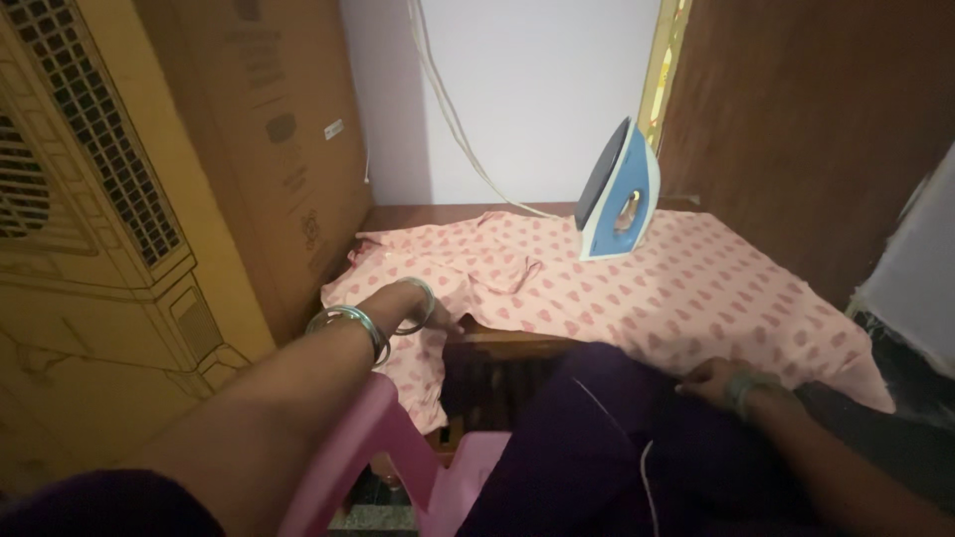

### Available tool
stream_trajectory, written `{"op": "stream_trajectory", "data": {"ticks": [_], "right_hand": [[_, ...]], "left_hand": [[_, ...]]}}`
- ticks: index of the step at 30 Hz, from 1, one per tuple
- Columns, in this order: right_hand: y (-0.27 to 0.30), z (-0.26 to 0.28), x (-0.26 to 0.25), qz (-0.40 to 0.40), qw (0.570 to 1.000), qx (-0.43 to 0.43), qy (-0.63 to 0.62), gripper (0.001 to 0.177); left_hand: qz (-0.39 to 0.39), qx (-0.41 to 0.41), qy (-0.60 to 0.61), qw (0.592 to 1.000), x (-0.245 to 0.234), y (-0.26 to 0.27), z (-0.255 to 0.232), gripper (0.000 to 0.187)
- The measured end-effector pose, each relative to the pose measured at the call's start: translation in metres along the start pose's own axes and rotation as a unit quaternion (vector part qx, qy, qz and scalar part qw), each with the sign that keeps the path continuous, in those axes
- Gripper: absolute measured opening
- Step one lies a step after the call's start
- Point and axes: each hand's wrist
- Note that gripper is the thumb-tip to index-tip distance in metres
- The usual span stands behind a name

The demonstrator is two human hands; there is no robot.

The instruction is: The person irons a pink patterned garment on a wooden table using a blue and white electric iron. They repeatedly smooth the fabric with their hands and move the iron back and forth across the surface to remove wrinkles.

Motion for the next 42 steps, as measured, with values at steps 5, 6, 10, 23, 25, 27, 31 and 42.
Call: {"op": "stream_trajectory", "data": {"ticks": [5,6,10,23,25,27,31,42], "right_hand": [[0.043,0.038,-0.024,-0.002,0.998,0.060,0.004,0.050],[0.044,0.041,-0.025,-0.001,0.998,0.065,0.007,0.049],[0.018,0.024,-0.008,-0.025,0.999,0.041,0.012,0.050],[-0.011,-0.003,0.004,-0.051,0.998,0.026,-0.025,0.050],[-0.020,-0.007,0.009,-0.087,0.995,-0.038,-0.020,0.051],[-0.030,-0.005,0.015,-0.100,0.992,-0.066,-0.032,0.051],[-0.001,0.010,-0.007,-0.106,0.992,-0.033,-0.067,0.050],[-0.005,0.045,-0.049,-0.214,0.974,-0.051,-0.061,0.035]], "left_hand": [[0.000,-0.021,0.063,0.998,-0.004,0.003,-0.003,0.074],[0.000,-0.022,0.061,0.998,-0.004,0.005,-0.005,0.075],[0.010,-0.044,0.049,0.998,-0.005,0.004,-0.009,0.078],[0.000,-0.054,0.028,0.998,-0.003,-0.005,-0.007,0.080],[-0.008,-0.044,-0.005,0.999,0.001,-0.012,-0.003,0.075],[-0.052,-0.084,0.023,0.995,0.005,-0.017,0.007,0.070],[-0.134,-0.110,0.082,0.982,0.011,-0.029,0.034,0.060],[-0.259,0.061,0.135,0.955,-0.019,0.010,-0.036,0.067]]}}
Point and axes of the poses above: each hand's wrist, its own y-axis away from the middle knuckle, its own x-axis out of the palm, z = x × y, and after that the axes turned 5 degrees about -y, right-handed
